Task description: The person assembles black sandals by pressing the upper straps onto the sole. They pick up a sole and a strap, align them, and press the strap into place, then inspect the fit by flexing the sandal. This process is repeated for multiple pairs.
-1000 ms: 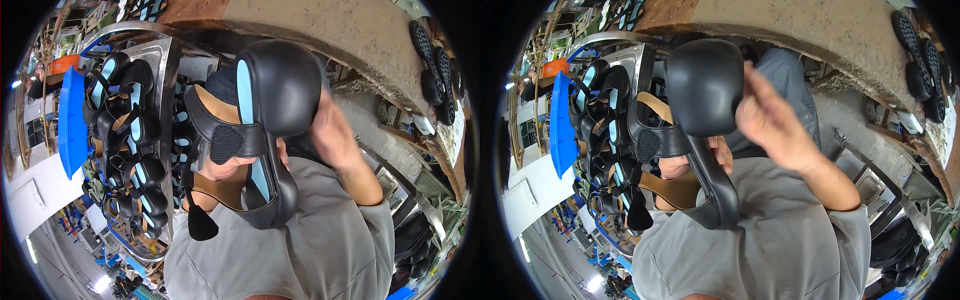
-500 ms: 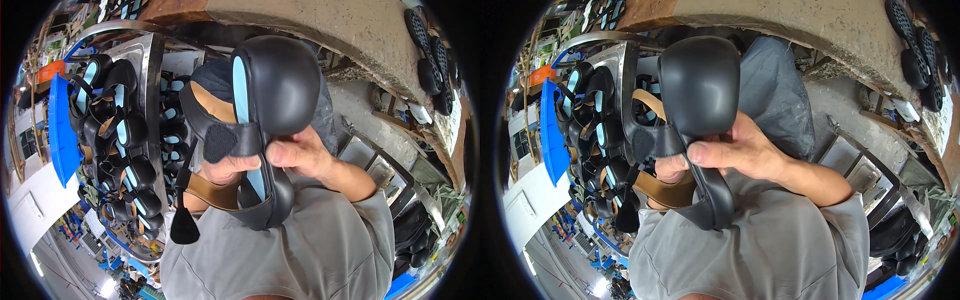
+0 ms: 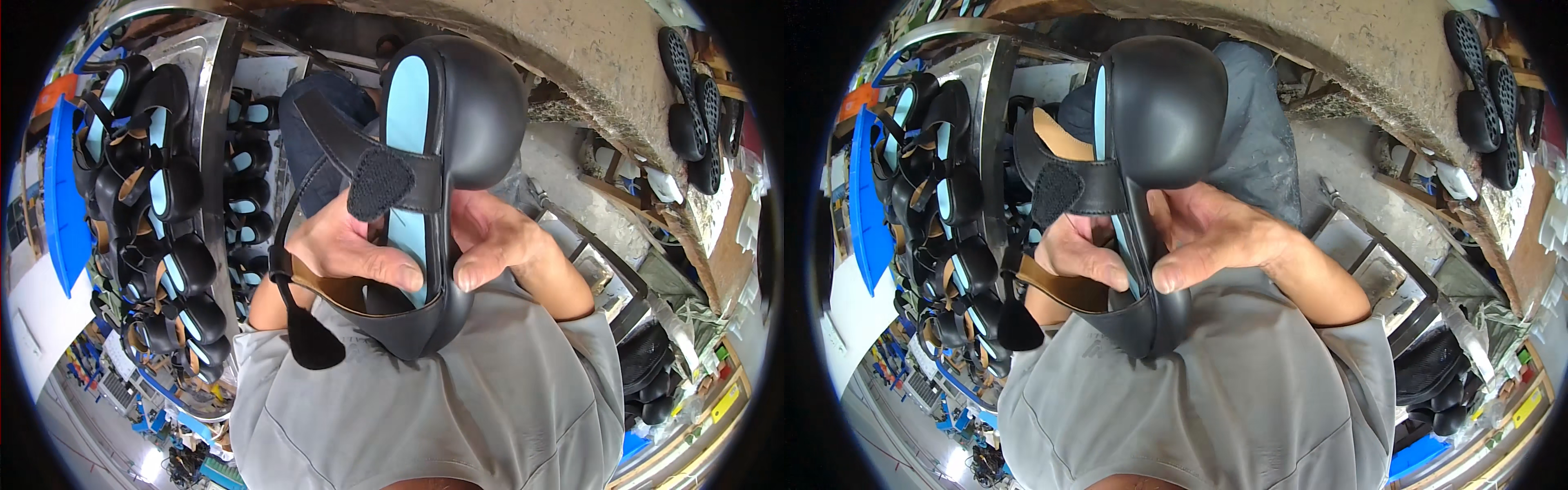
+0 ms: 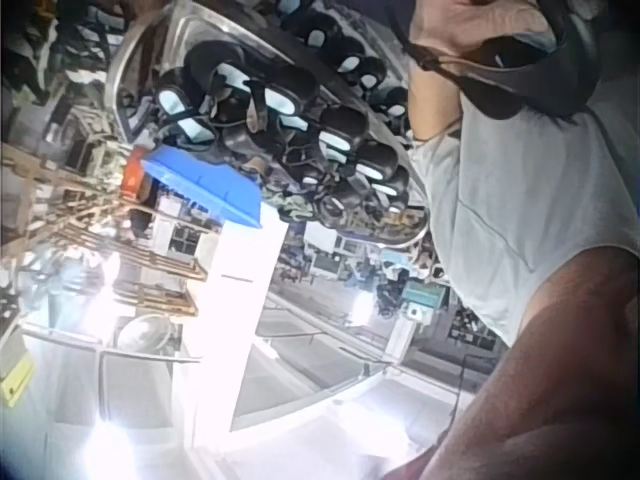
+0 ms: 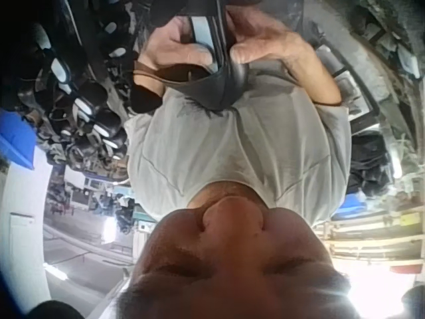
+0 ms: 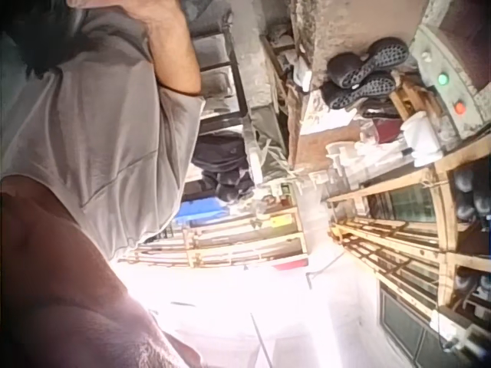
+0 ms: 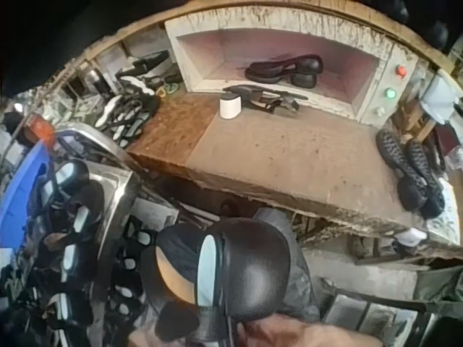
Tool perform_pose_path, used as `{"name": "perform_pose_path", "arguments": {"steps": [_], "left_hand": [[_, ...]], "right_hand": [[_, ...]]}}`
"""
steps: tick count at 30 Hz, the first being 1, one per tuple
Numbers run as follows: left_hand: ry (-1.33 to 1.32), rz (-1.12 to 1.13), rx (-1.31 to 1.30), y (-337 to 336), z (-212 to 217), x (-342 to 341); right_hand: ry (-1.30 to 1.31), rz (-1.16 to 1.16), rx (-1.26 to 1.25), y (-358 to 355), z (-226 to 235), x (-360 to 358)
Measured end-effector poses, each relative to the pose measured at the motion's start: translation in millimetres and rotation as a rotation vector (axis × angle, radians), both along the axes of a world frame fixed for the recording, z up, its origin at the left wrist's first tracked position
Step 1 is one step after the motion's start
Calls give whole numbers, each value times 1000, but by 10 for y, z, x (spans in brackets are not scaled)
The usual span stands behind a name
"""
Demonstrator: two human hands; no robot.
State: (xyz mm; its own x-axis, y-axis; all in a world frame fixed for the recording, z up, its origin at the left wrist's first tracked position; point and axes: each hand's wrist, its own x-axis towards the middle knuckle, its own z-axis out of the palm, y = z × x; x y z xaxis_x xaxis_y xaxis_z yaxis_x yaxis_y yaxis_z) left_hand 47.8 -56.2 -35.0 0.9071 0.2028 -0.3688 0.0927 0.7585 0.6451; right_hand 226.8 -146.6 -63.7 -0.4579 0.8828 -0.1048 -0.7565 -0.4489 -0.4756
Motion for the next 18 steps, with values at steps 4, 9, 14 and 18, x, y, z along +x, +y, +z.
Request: {"name": "perform_pose_path", "arguments": {"steps": [4,9,14,18], "left_hand": [[25,17,94,-30,-8,19],[-10,72,218,-61,-107,29],[39,-24,119,-21,37,108],[-2,11,257,-52,-82,64]], "right_hand": [[-98,15,-34,-38,23,-1],[-185,-93,-69,-78,92,-35],[-118,-27,-51,-114,30,13],[-207,-34,-53,-120,130,24]]}}
